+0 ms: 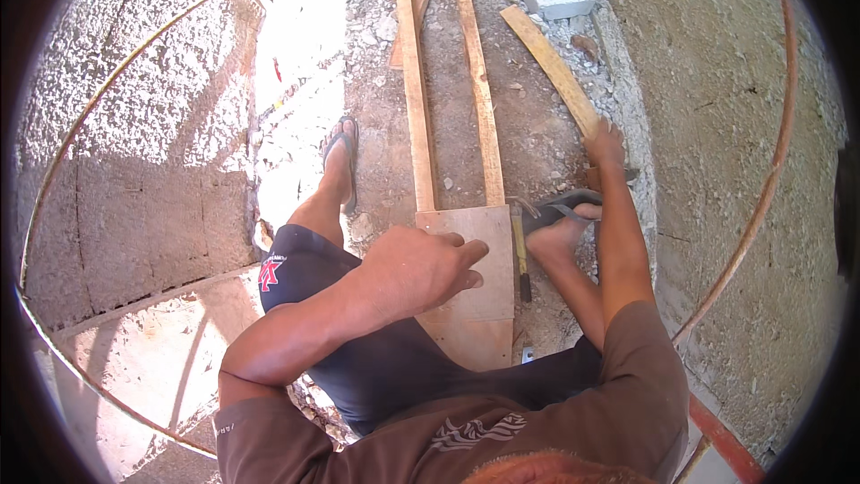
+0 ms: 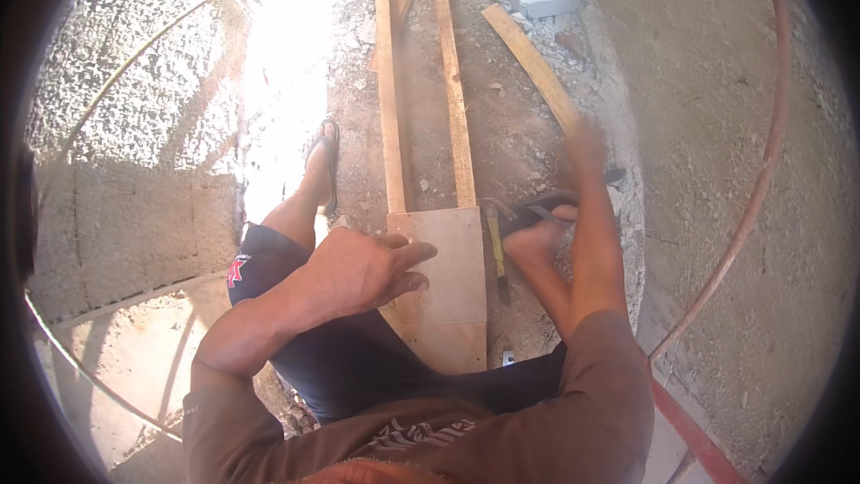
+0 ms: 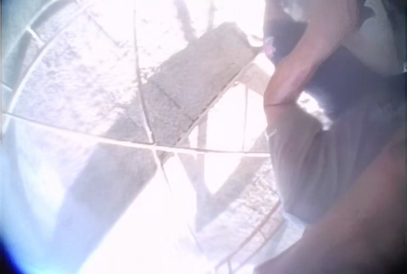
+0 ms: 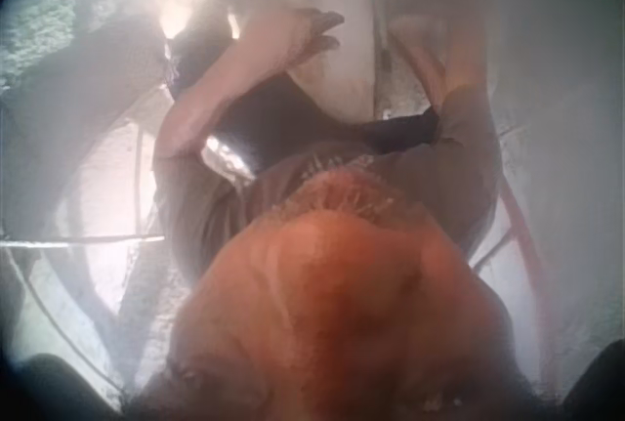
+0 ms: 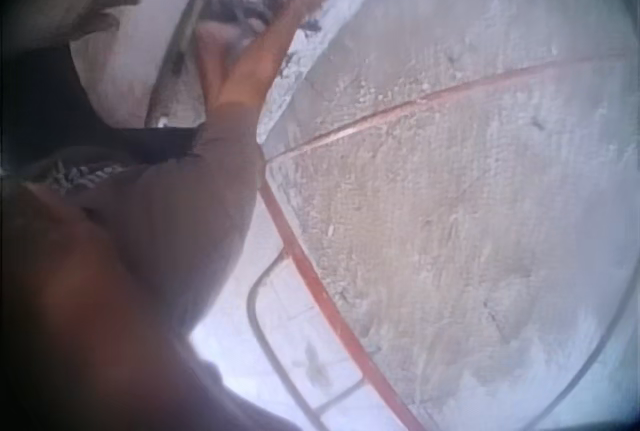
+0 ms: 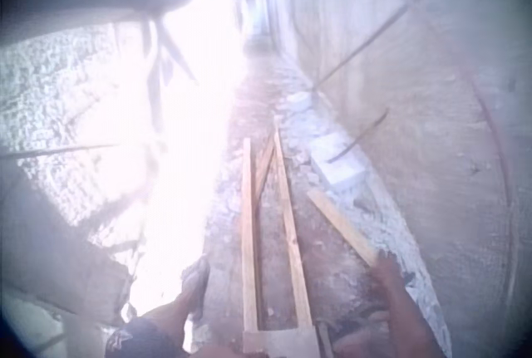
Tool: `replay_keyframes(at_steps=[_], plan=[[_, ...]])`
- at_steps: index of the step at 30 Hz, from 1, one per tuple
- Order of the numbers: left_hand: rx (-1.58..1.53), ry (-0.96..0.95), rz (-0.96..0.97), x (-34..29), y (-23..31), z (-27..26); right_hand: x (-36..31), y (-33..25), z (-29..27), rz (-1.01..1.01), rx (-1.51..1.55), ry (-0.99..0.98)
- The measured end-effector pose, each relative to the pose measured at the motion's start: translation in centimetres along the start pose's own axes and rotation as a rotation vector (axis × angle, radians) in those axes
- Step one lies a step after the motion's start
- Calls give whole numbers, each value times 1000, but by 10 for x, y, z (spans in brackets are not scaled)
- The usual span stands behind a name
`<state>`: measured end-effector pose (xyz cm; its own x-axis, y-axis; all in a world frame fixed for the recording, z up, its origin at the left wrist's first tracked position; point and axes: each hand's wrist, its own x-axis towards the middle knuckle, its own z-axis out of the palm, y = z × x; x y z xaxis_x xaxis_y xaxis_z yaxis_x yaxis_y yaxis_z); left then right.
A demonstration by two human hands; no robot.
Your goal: The person cuts a wooden plank with a hand saw, then uses a hammer to drive nails into the plank to join it with other pieces. The person repositions the wood and continues nailing to assemble a wooden frame on the ground.
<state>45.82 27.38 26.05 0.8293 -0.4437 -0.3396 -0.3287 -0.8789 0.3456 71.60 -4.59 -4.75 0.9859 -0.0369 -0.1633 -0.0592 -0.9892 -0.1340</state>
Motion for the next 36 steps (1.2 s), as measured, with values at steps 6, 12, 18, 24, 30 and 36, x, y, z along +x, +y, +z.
replay_keyframes(at_steps=[6, 12, 18, 24, 30, 36], plan=[[41, 5, 45, 5, -4, -2, -1, -5, 12, -42, 134, -101], [-18, 35, -48, 8, -9, -4, -57, -4, -58, 170, 1199, -289], [-51, 104, -188, 15, -22, -6, -146, 24, -215, 11, 1129, -84], [-174, 456, -242, 26, -36, -12, -191, -24, -339, -320, 605, 268], [-382, 650, -97, 36, -13, -4, -223, -104, -380, -622, 432, 308], [-428, 762, -53, 42, -19, -2, -255, -180, -379, -932, 396, 462]])
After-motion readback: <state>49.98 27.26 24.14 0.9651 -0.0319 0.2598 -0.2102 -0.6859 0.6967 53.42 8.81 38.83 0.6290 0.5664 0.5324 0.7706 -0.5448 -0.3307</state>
